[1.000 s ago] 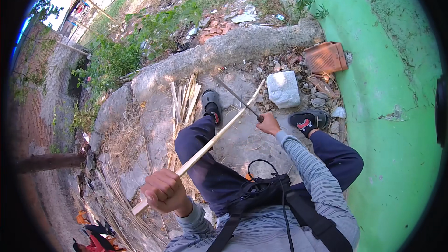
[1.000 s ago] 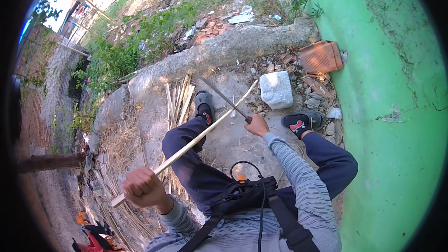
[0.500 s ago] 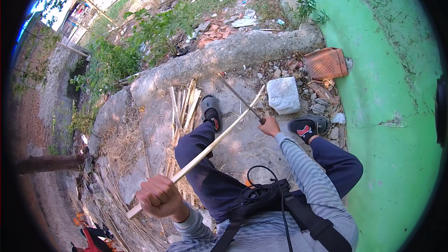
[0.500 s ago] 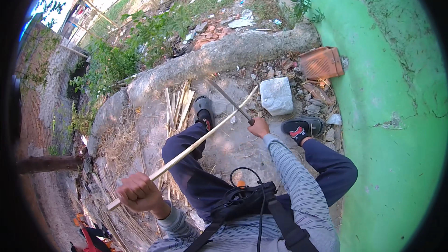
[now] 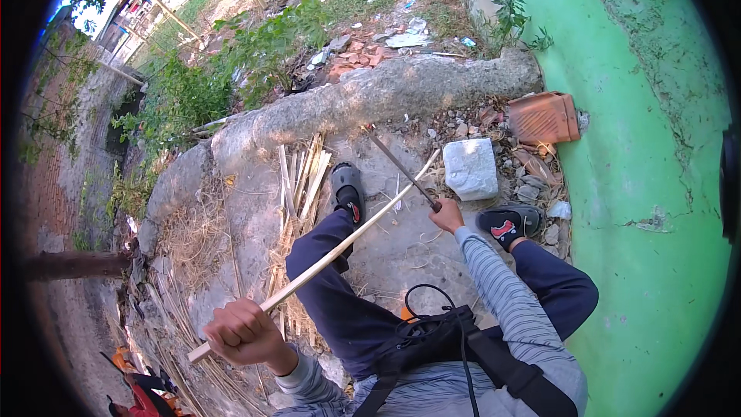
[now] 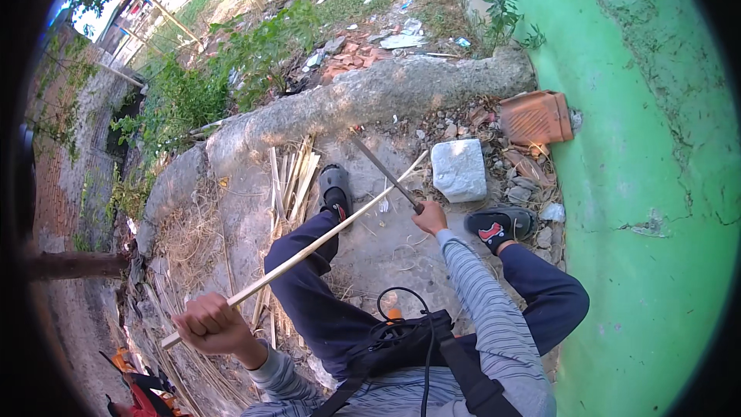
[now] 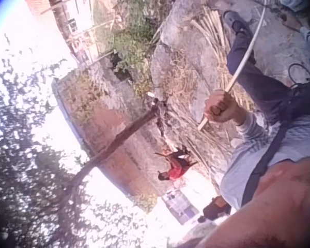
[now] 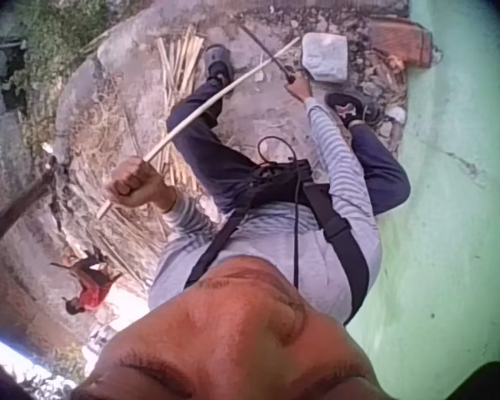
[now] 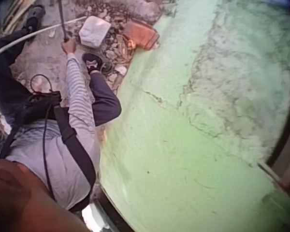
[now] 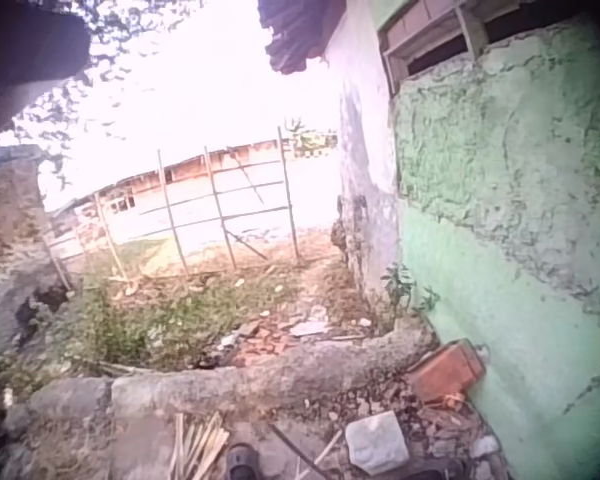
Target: The person shaves a bamboo strip by scraping along its length with a knife.
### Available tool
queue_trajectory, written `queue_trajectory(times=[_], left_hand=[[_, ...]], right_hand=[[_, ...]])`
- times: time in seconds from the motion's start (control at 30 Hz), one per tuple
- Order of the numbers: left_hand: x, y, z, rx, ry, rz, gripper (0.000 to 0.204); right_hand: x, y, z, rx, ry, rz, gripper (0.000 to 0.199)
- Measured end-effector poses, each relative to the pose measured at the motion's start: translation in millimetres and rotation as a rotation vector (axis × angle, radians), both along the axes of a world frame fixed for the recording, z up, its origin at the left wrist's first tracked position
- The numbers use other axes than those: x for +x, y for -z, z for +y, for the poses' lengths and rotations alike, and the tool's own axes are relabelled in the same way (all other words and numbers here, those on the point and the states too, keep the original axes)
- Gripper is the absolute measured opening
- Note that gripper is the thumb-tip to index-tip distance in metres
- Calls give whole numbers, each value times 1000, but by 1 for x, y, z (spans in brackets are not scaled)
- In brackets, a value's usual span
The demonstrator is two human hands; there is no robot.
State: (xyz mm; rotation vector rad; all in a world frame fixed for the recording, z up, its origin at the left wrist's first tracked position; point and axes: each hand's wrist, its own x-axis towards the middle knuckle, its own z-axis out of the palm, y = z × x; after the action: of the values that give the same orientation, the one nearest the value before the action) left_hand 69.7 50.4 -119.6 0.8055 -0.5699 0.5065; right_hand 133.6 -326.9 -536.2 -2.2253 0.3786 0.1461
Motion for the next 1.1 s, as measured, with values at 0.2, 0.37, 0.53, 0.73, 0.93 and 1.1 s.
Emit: queue_trajectory(times=[0.2, 0.37, 0.53, 0.73, 0.93, 1.1], left_hand=[[4, 10, 24, -16, -59, 49, 55], [12, 10, 39, -25, -55, 66, 55], [24, 7, 39, -20, -63, 81, 55], [29, 11, 52, -35, -129, 104, 54], [37, 11, 55, -37, -121, 126, 53], [35, 10, 54, 22, -66, 79, 53]], right_hand=[[23, -14, 14, -78, -12, -36, 21], [11, -24, 40, 97, -248, -91, 24], [29, 34, -32, -84, 14, 96, 24], [34, 27, -18, -115, -15, 156, 24], [12, 54, -20, -34, 19, 94, 27], [12, 67, -36, -27, 225, 185, 30]])
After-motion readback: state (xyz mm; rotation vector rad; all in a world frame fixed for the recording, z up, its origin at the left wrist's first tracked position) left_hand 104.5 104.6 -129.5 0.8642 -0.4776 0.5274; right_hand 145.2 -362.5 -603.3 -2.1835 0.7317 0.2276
